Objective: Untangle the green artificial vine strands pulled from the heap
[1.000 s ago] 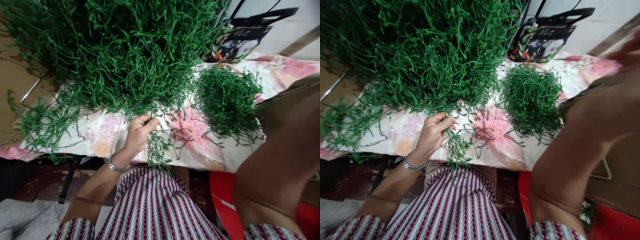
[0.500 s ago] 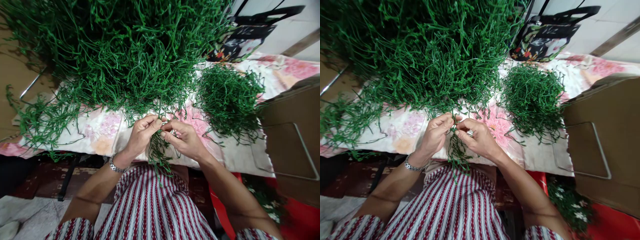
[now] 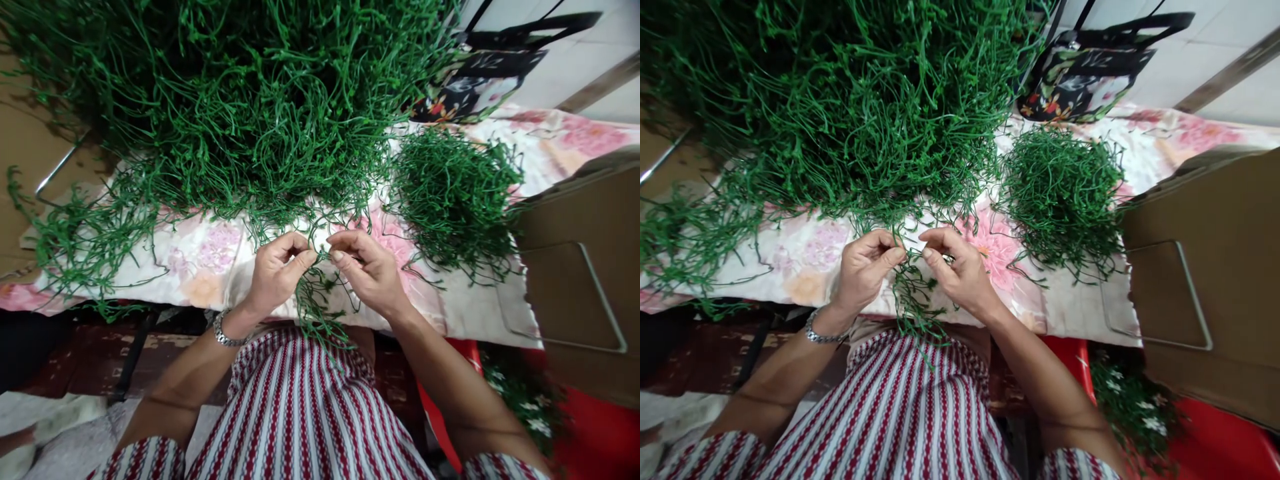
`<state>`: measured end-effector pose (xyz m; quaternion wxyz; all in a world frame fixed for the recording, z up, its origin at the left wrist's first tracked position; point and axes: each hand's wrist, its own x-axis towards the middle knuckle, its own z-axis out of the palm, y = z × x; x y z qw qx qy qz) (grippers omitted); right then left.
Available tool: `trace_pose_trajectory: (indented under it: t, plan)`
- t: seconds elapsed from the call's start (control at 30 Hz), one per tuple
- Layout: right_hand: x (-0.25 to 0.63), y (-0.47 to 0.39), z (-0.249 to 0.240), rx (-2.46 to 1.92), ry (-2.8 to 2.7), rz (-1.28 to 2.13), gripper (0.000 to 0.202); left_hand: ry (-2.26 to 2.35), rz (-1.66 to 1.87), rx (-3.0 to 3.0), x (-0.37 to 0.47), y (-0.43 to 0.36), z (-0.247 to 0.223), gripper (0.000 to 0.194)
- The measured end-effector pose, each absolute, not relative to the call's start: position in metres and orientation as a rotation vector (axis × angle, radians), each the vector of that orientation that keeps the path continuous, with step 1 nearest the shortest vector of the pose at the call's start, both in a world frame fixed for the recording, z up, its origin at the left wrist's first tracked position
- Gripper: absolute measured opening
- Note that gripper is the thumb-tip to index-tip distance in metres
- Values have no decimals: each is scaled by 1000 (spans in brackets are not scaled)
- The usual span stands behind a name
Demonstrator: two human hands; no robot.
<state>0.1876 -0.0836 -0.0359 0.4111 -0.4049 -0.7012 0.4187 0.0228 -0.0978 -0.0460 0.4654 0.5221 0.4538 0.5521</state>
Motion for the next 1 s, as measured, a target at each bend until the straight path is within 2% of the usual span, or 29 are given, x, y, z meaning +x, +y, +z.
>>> trace_pose_trajectory:
  t: [0.1,0.4,0.8,0.9,1.0]
  plan:
    - [188,-84,-33,-961,-1950,789,13,1171,1298,1366,24,-100,-42,12]
    - [192,-82,-33,-899,-2207,274,11,1218,1231,1493,31,-101,-38,10]
    - [195,-82,-50,-880,-2204,-18,10,1072,1231,1232,37,-94,-48,7]
    - [194,-84,-50,-871,-2212,31,9,1099,1211,1265,38,-93,-47,5]
    - [195,-85,-48,-865,-2196,219,9,1060,1248,1202,38,-92,-48,8]
